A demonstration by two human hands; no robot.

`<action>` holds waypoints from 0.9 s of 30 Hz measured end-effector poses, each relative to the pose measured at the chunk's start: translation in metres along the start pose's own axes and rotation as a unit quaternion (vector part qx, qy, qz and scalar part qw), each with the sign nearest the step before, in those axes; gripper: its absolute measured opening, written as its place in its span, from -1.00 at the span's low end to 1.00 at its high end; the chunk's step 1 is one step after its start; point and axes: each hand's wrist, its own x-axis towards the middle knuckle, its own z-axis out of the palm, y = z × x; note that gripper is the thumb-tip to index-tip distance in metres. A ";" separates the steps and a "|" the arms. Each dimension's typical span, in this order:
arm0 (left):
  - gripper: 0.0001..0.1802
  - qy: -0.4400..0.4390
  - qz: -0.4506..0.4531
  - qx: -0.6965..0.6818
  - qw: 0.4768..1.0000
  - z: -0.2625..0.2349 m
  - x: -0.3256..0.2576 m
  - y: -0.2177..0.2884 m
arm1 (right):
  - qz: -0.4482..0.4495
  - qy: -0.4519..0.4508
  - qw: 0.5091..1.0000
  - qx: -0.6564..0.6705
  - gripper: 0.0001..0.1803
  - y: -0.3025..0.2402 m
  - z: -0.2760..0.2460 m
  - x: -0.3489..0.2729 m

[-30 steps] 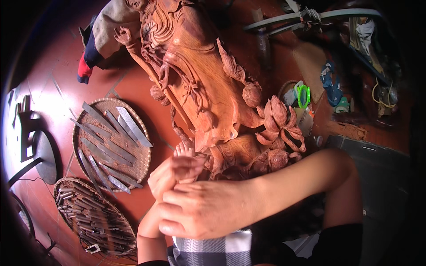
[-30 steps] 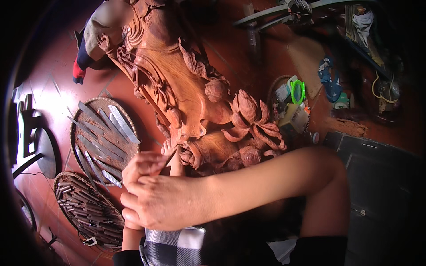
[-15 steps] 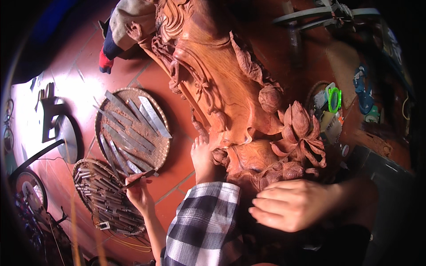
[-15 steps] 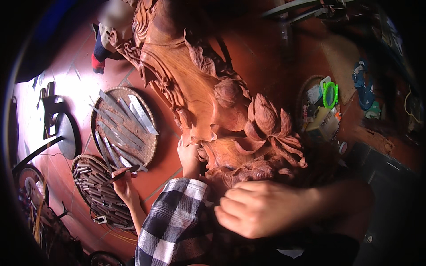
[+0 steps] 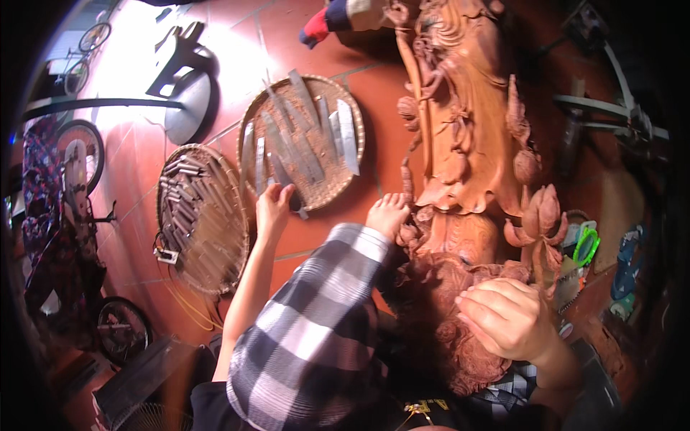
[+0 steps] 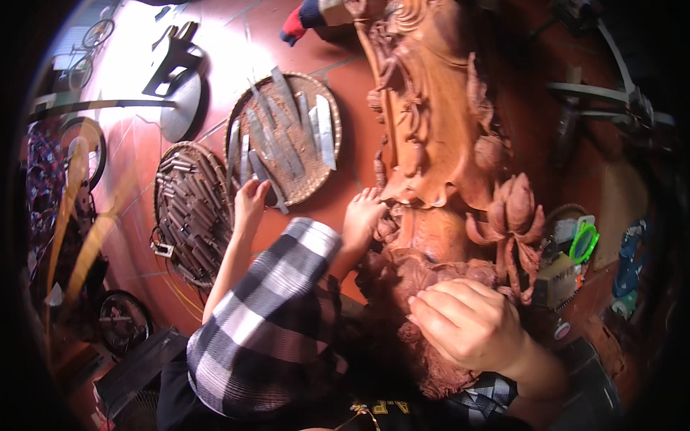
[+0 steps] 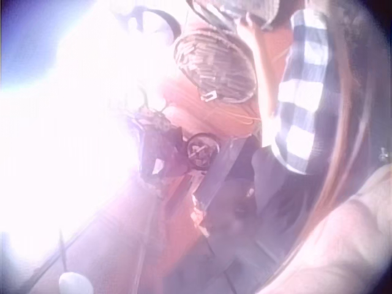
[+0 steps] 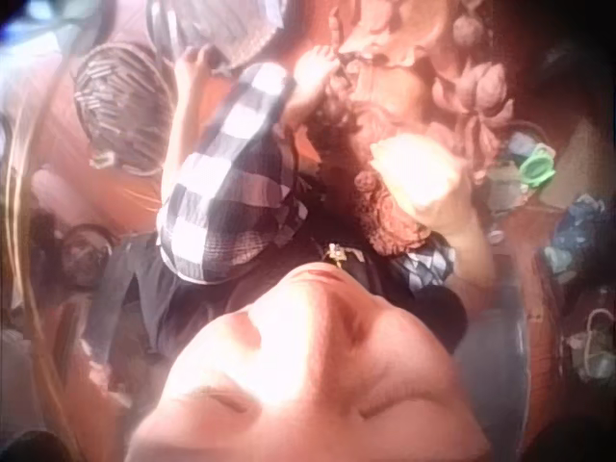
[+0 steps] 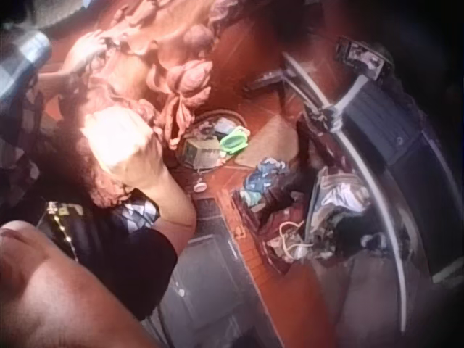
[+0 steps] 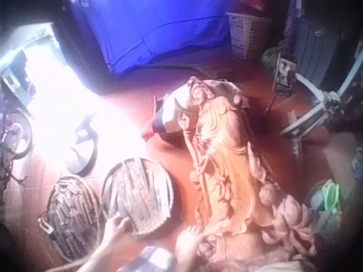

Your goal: The person carves a wooden sculpture using various chisels and a mallet. They switch between tools to refine details on the figure and surrounding elements, occasionally brushing away wood shavings.

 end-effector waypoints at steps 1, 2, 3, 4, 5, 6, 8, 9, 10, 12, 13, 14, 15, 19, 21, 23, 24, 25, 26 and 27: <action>-0.53 -0.034 -0.015 -0.038 0.999 0.006 0.015 -0.022 | 0.000 -0.001 1.000 0.002 -0.77 -0.001 0.002 0.000; -0.53 -0.037 -0.033 0.003 0.999 0.011 0.020 -0.030 | -0.008 0.011 1.000 0.008 -0.78 -0.001 0.003 0.001; -0.59 -0.041 -0.008 -0.047 0.998 0.022 0.021 -0.041 | -0.009 0.008 1.000 0.012 -0.78 0.000 0.004 0.002; -0.65 -0.104 -0.032 -0.029 0.994 0.029 0.008 0.017 | 0.003 0.003 1.000 0.003 -0.79 0.003 0.003 -0.002; -0.67 -0.105 -0.045 -0.109 0.987 0.038 0.001 0.006 | 0.000 0.003 1.000 0.007 -0.79 0.002 0.004 -0.003; -0.68 -0.133 -0.043 -0.119 0.983 0.043 -0.002 0.012 | -0.004 0.007 1.000 0.015 -0.80 0.004 0.004 -0.004; -0.67 -0.150 -0.052 -0.102 0.982 0.057 -0.004 0.023 | -0.001 0.006 1.000 0.020 -0.78 0.005 0.002 -0.007; -0.67 -0.150 -0.034 -0.090 0.984 0.063 0.000 0.021 | -0.001 0.006 1.000 0.025 -0.77 0.005 0.001 -0.007; -0.66 -0.149 -0.018 -0.078 0.986 0.071 0.004 0.016 | -0.003 0.005 1.000 0.029 -0.77 0.006 0.000 -0.008; -0.65 -0.155 0.001 -0.051 0.987 0.075 0.005 0.026 | 0.001 0.000 0.999 0.032 -0.75 0.005 0.001 -0.009; -0.65 -0.159 0.005 -0.038 0.987 0.076 0.007 0.031 | 0.003 -0.001 0.999 0.034 -0.75 0.005 0.000 -0.008; -0.64 -0.163 0.009 -0.022 0.986 0.075 0.007 0.038 | 0.005 -0.002 0.999 0.037 -0.75 0.005 0.000 -0.008; -0.62 -0.164 0.008 -0.037 0.986 0.078 0.010 0.034 | 0.005 -0.002 0.999 0.040 -0.75 0.004 0.001 -0.008; -0.61 -0.137 0.003 -0.085 0.987 0.082 0.010 0.027 | 0.006 0.002 0.999 0.052 -0.73 0.005 0.001 -0.006; -0.59 -0.113 0.004 -0.111 0.987 0.085 0.016 0.009 | 0.009 0.004 0.998 0.057 -0.73 0.004 0.000 -0.006; -0.60 -0.112 0.024 -0.088 0.989 0.085 0.019 0.004 | 0.014 0.002 0.998 0.059 -0.73 0.004 0.001 -0.005; -0.60 -0.112 0.034 -0.078 0.990 0.086 0.018 0.007 | 0.017 0.002 0.999 0.051 -0.74 0.003 0.002 -0.006; -0.60 -0.121 0.001 -0.048 0.992 0.085 0.017 0.009 | 0.020 0.002 0.999 0.044 -0.74 0.003 0.003 -0.007; -0.60 -0.119 0.004 -0.026 0.992 0.083 0.018 0.008 | 0.021 0.003 0.999 0.039 -0.74 0.003 0.004 -0.007; -0.59 -0.118 0.007 -0.003 0.993 0.081 0.020 0.006 | 0.022 -0.002 0.999 0.033 -0.74 0.003 0.003 -0.007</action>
